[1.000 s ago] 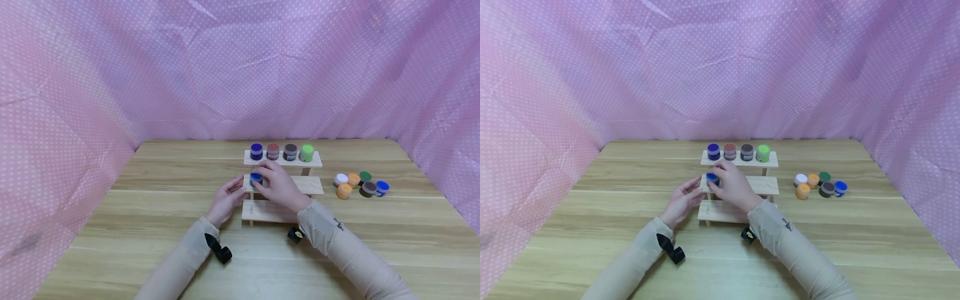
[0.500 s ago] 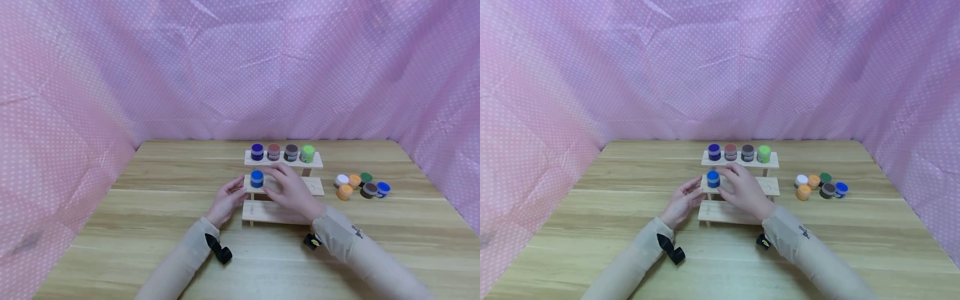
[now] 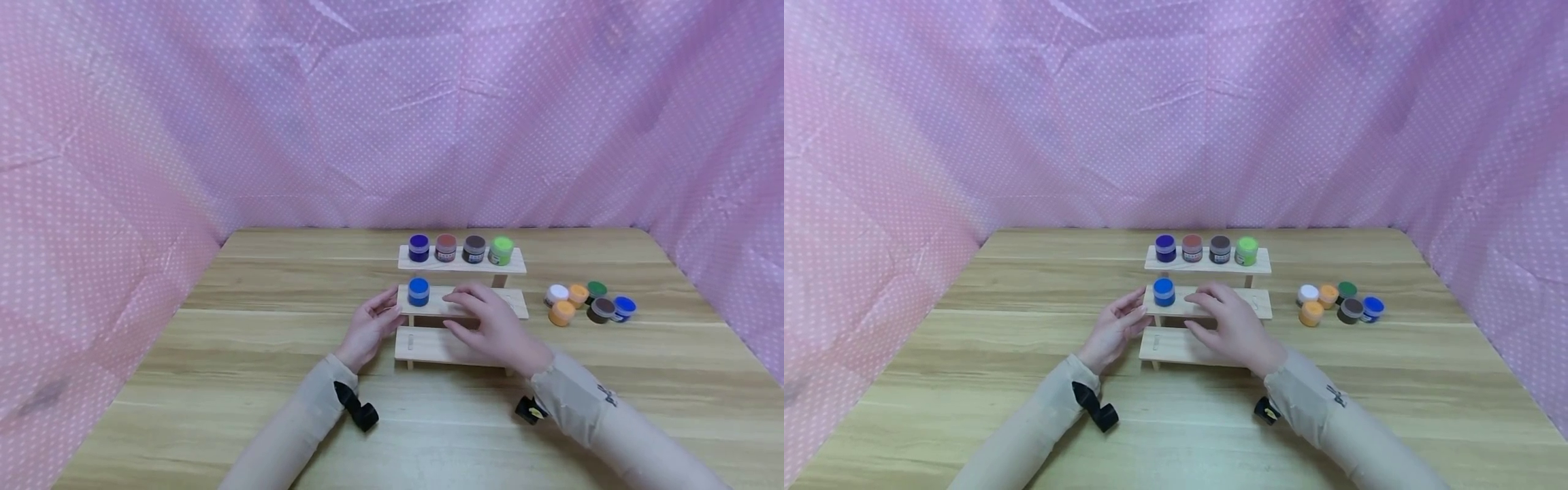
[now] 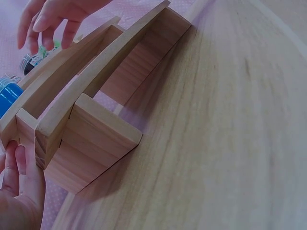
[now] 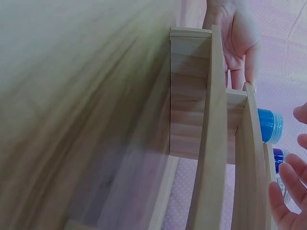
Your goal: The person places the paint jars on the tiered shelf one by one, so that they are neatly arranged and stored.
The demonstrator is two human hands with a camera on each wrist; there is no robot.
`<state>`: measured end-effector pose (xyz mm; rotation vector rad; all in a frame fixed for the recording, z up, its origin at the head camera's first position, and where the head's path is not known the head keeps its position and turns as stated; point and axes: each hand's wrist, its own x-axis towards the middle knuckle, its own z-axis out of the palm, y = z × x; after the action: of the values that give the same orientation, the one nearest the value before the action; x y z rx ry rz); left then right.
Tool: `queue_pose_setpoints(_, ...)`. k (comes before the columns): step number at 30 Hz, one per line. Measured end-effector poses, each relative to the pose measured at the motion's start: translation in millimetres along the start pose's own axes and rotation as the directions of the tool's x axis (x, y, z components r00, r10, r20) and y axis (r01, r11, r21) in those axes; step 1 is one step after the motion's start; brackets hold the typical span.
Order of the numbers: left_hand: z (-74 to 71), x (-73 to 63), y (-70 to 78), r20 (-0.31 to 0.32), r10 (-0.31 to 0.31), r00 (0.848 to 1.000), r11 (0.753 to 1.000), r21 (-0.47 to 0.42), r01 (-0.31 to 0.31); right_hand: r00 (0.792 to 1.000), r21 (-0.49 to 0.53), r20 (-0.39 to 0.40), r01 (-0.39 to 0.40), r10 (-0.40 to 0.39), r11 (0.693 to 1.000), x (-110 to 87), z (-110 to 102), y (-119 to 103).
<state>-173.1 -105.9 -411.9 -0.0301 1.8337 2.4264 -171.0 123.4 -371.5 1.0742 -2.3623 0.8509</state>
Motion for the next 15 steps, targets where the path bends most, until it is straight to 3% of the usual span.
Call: queue_pose_setpoints(15, -1.7, 2.1, -2.3, -0.004, 0.0, 1.0, 1.0, -0.014, 0.0, 0.997, -0.046, -0.036, 0.07, -0.071, 0.997, -22.4, -13.3, 16.6)
